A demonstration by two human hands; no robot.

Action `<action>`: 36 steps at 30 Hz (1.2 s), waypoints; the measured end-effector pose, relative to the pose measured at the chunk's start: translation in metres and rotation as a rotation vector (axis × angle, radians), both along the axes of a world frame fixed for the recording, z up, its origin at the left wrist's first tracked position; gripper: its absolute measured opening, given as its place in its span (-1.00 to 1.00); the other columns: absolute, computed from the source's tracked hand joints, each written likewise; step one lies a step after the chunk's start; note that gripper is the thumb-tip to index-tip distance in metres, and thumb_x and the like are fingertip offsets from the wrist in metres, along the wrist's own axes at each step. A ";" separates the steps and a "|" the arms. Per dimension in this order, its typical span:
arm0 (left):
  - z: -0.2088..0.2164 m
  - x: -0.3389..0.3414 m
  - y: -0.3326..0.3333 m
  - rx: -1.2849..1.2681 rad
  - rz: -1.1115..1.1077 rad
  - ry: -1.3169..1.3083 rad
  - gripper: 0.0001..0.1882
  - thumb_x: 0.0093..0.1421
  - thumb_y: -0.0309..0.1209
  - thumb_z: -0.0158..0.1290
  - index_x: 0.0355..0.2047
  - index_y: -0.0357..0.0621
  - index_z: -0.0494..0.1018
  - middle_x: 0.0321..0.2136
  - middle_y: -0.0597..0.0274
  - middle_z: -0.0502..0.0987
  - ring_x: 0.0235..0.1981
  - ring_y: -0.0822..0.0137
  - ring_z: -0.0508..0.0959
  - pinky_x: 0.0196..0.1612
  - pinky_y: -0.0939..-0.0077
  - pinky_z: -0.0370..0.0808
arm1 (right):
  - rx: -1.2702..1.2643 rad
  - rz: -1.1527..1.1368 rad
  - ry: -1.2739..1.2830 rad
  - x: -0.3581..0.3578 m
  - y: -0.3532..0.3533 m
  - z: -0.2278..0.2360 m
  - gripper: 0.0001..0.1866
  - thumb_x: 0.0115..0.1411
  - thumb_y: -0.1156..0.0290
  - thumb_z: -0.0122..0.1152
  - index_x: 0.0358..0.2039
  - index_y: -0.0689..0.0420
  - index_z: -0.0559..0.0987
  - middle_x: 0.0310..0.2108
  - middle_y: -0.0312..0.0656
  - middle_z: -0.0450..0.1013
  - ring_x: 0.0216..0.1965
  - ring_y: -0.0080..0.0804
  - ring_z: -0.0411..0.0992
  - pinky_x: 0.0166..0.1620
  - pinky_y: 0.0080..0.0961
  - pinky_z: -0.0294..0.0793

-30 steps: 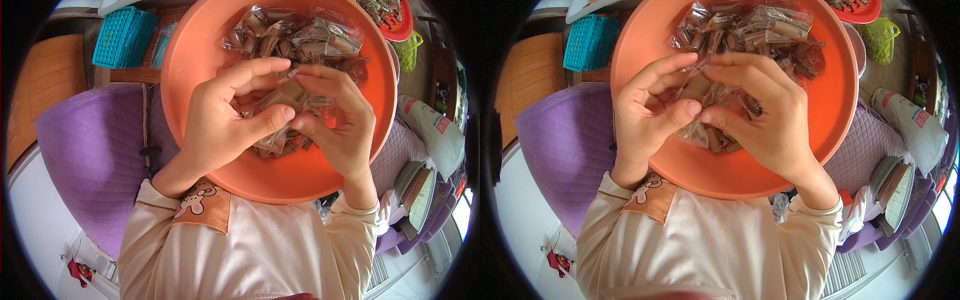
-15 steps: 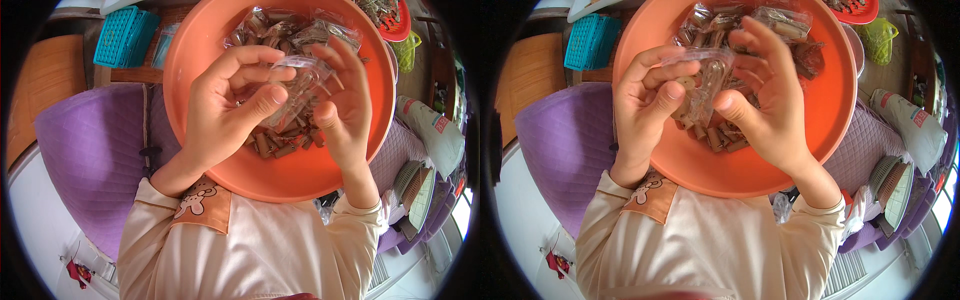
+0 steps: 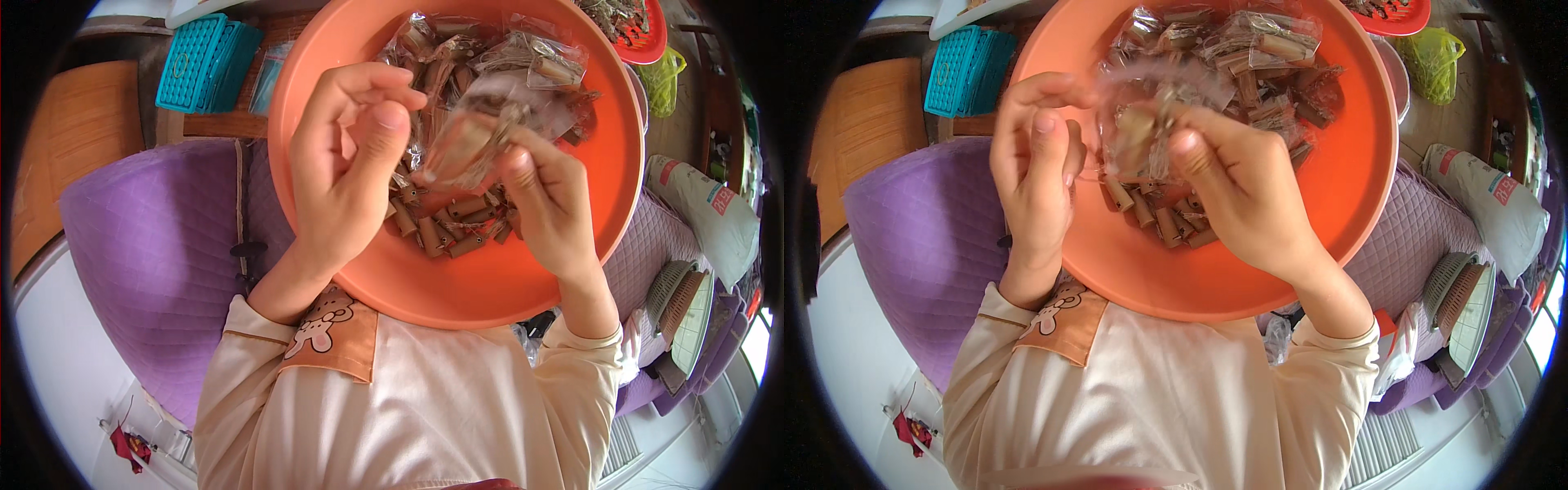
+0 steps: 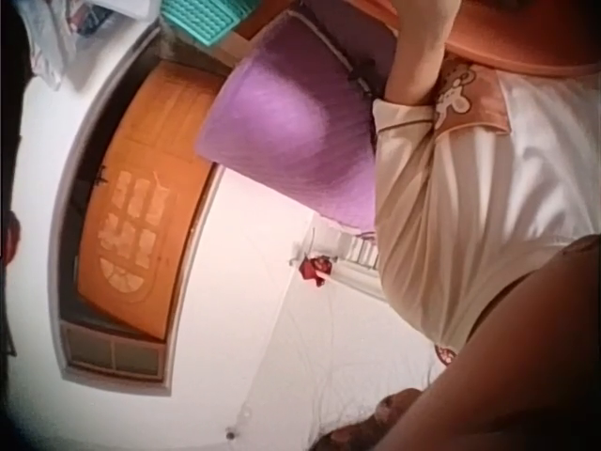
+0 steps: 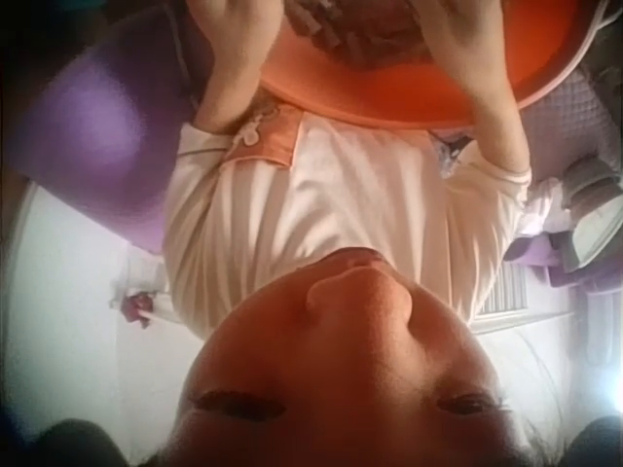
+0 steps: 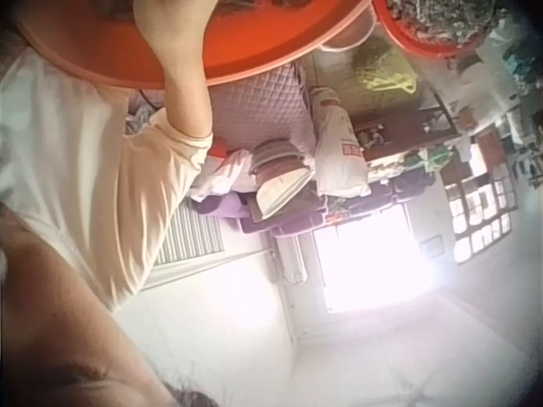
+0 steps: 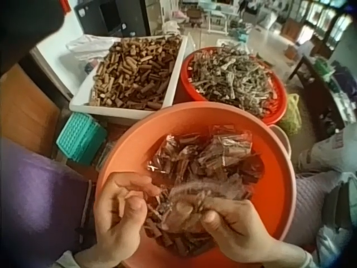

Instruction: The person packs small wooden cylinders into small plastic zip bags by hand.

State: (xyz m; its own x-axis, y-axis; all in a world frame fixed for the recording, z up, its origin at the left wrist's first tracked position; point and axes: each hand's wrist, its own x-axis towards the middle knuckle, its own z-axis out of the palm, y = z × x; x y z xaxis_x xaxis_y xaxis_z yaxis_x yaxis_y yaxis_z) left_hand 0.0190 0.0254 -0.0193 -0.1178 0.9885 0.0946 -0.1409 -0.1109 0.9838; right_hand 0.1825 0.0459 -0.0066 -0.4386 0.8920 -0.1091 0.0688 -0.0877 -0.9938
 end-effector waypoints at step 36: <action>-0.003 -0.007 -0.004 0.094 0.125 -0.111 -0.89 0.08 -0.61 -0.28 -0.43 -0.19 0.25 -0.55 0.25 0.40 -0.73 0.69 0.13 -0.68 0.80 0.10 | 0.288 0.014 -0.059 0.020 0.005 0.000 -0.72 0.06 0.60 -0.15 -0.24 0.26 0.48 -0.53 -0.24 0.30 -0.48 -0.53 0.26 -0.36 -0.66 0.22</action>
